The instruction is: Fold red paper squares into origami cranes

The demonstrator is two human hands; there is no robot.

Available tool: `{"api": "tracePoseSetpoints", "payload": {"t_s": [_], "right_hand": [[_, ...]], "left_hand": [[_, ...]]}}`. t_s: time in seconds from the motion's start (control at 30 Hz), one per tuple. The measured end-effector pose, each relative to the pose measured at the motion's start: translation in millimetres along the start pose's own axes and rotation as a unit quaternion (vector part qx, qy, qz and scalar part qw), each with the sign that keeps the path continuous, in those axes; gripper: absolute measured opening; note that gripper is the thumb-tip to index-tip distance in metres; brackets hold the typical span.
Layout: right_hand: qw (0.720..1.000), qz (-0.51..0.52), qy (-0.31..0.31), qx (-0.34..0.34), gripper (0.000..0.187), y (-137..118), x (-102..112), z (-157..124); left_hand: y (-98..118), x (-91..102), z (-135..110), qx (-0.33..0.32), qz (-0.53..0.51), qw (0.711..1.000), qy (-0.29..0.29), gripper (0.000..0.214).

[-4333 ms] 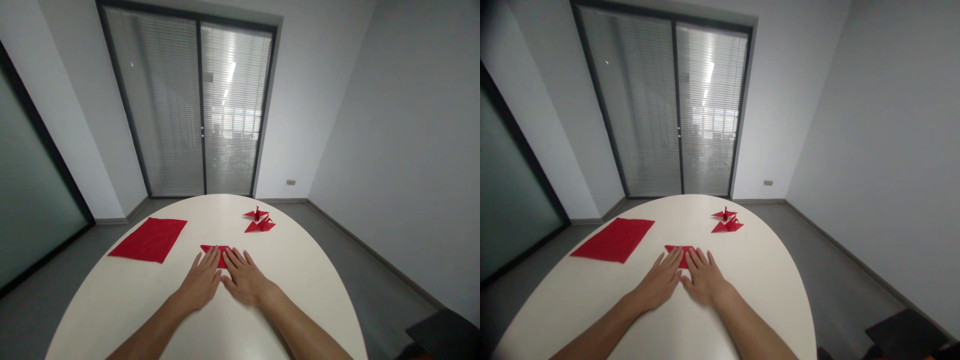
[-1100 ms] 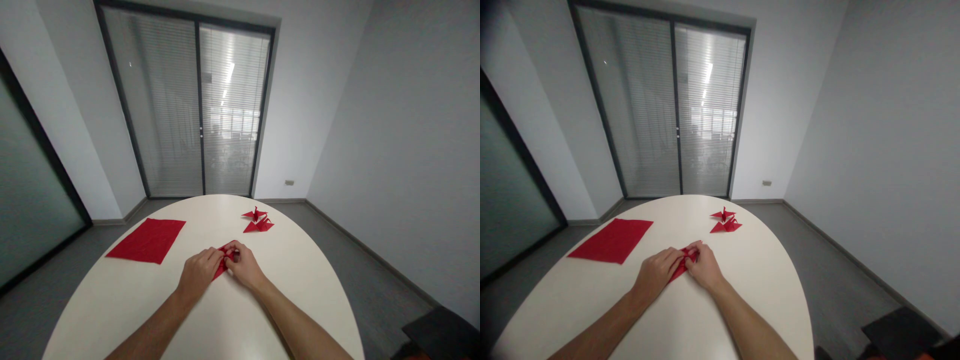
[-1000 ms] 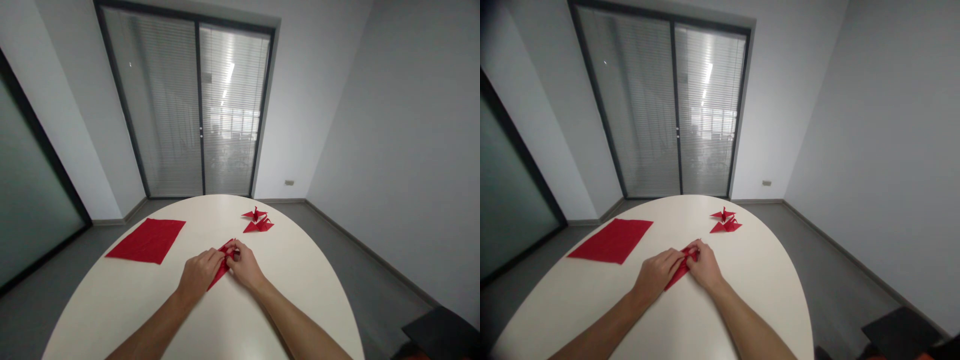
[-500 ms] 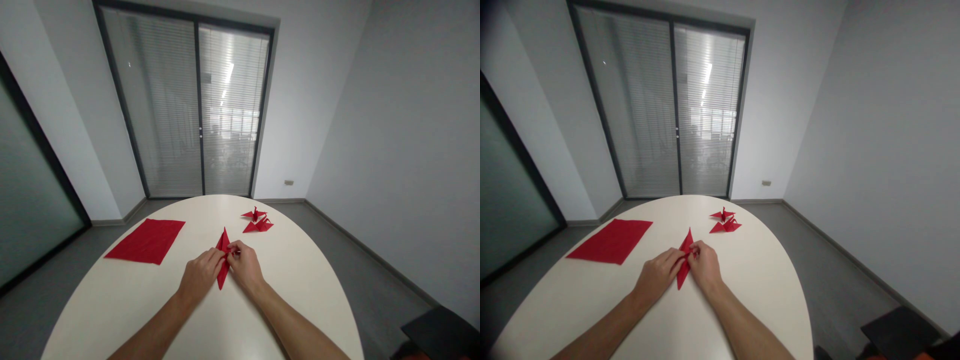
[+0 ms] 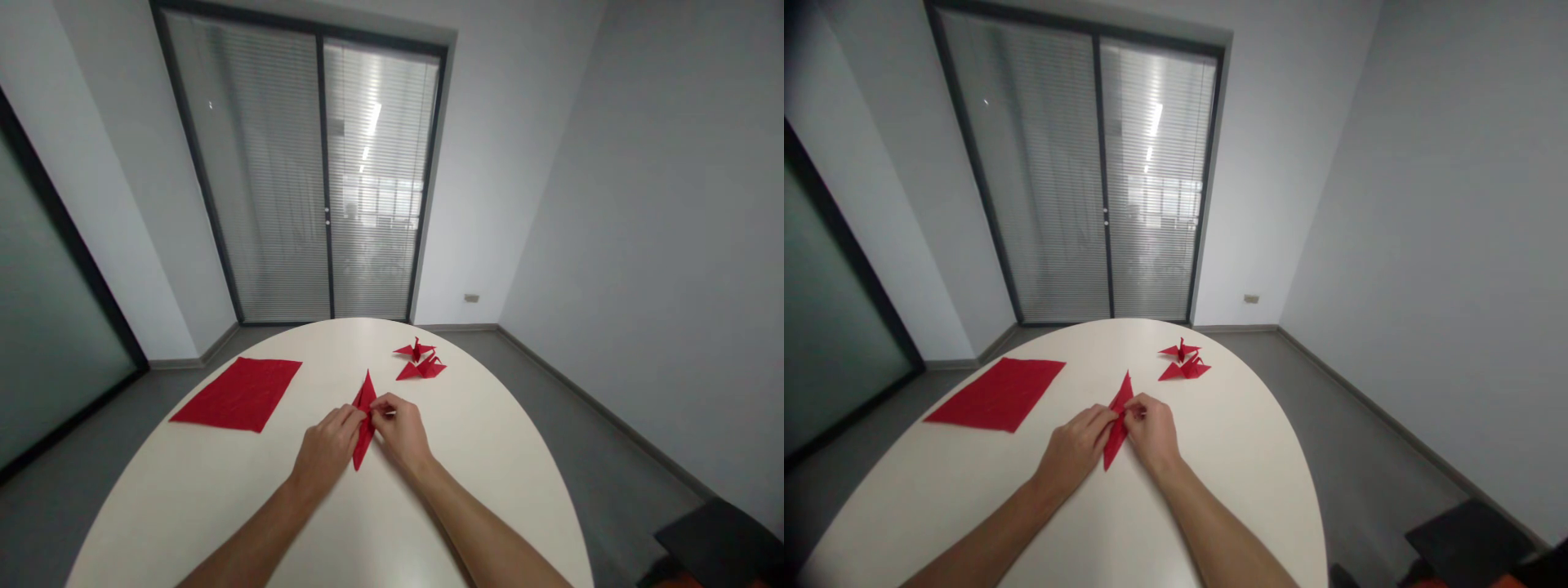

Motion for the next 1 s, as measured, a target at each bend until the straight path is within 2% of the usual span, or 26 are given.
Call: {"api": "tracePoseSetpoints", "payload": {"t_s": [0.1,0.23,0.33,0.47,0.67,1.0], "right_hand": [[1.0,0.017,0.003,-0.009,0.024,1.8,-2.8,-0.5],[0.998,-0.016,-0.047,-0.03,0.032,6.4,-4.9,-3.1],[0.994,-0.087,-0.061,0.032,0.034,4.7,0.8,-2.0],[0.975,-0.142,-0.1,0.141,0.024,-5.3,9.9,1.5],[0.951,-0.174,-0.151,0.208,0.017,-11.0,14.3,3.3],[0.963,-0.108,-0.163,0.187,0.015,-5.7,10.9,6.3]], "left_hand": [[-0.1,-0.1,-0.5,0.005,0.011,1.0,-0.008,0.023],[-3.0,-1.4,-1.2,0.045,0.014,0.998,-0.029,0.023],[-5.6,-0.6,-1.2,0.067,-0.008,0.997,-0.026,0.019],[-9.0,-1.1,-2.9,0.105,-0.043,0.993,-0.041,0.016],[-12.9,-5.4,-6.5,0.127,-0.065,0.988,-0.051,0.015],[-23.8,-7.9,-6.4,0.134,-0.089,0.987,-0.026,0.018]]}}
Point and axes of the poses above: each hand's wrist, its own z-axis towards the middle knuckle, its own x-axis out of the back of the hand, y = z × x, the point moved 3 cm from there along z, towards the middle knuckle, and after that the axes turned 14 degrees about y, right-handed, at the moved point
